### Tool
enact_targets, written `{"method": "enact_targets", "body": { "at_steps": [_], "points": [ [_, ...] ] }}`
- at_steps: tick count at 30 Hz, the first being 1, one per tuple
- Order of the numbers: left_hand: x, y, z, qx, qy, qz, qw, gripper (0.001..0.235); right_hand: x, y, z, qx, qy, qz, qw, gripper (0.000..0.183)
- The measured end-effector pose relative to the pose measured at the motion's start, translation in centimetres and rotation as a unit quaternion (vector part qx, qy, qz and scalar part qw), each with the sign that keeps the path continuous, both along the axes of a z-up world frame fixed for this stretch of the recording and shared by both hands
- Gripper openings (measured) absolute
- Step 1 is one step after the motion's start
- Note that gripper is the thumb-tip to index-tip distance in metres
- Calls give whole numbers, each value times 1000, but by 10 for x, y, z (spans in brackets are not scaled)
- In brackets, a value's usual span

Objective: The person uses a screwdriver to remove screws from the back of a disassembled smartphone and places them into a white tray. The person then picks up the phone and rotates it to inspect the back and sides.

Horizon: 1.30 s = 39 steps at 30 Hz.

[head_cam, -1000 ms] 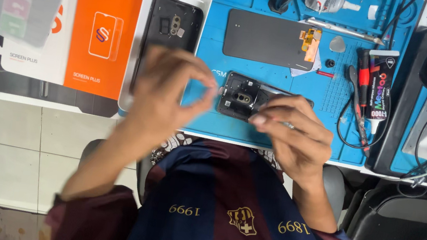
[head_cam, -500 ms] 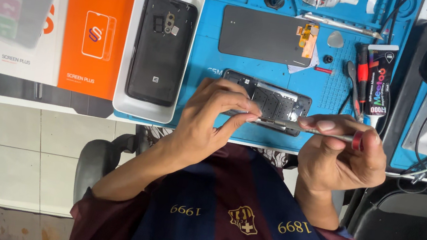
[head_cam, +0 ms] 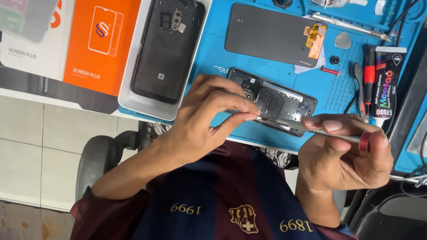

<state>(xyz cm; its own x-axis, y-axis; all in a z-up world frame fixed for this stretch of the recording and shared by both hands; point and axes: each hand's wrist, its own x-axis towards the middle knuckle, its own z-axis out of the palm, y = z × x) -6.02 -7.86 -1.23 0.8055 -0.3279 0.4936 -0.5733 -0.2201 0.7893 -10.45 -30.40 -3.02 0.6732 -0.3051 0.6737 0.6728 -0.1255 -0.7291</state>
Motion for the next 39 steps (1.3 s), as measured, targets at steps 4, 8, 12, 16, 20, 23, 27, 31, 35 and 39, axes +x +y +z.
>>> {"method": "enact_targets", "body": {
  "at_steps": [4, 8, 12, 16, 20, 23, 27, 31, 35, 39],
  "points": [
    [-1, 2, 1, -2, -3, 3, 1000, 28, 1, 3, 3, -4, -1, 2, 1000, 41],
    [-2, 3, -2, 3, -8, 5, 1000, 29, -1, 7, 10, -39, 21, 21, 999, 40],
    [-2, 5, -9, -8, -19, -9, 1000, 34, 7, 12, 11, -86, 11, 26, 996, 39],
    [-6, 3, -16, -24, -3, 9, 1000, 35, 16, 18, 11, -91, 6, 8, 996, 34],
    [-9, 4, -17, 2, 8, 29, 1000, 31, 18, 21, 18, -155, 23, 24, 987, 33],
    [-12, 7, -8, 47, 39, 50, 997, 30, 22, 24, 22, -212, 46, 48, 975, 32],
    [-11, 14, 7, 43, 64, 67, 995, 30, 29, 32, 18, -247, 90, 75, 962, 29],
    [-1, 35, 18, 75, 47, 118, 989, 24, 32, 35, 15, -233, 101, 100, 962, 28],
    [11, 51, 23, 123, 16, 144, 982, 20, 39, 38, 19, -245, 86, 127, 957, 31],
    [25, 73, 21, 218, -19, 143, 965, 16, 36, 39, 35, -244, 126, 147, 950, 34]
  ]
}}
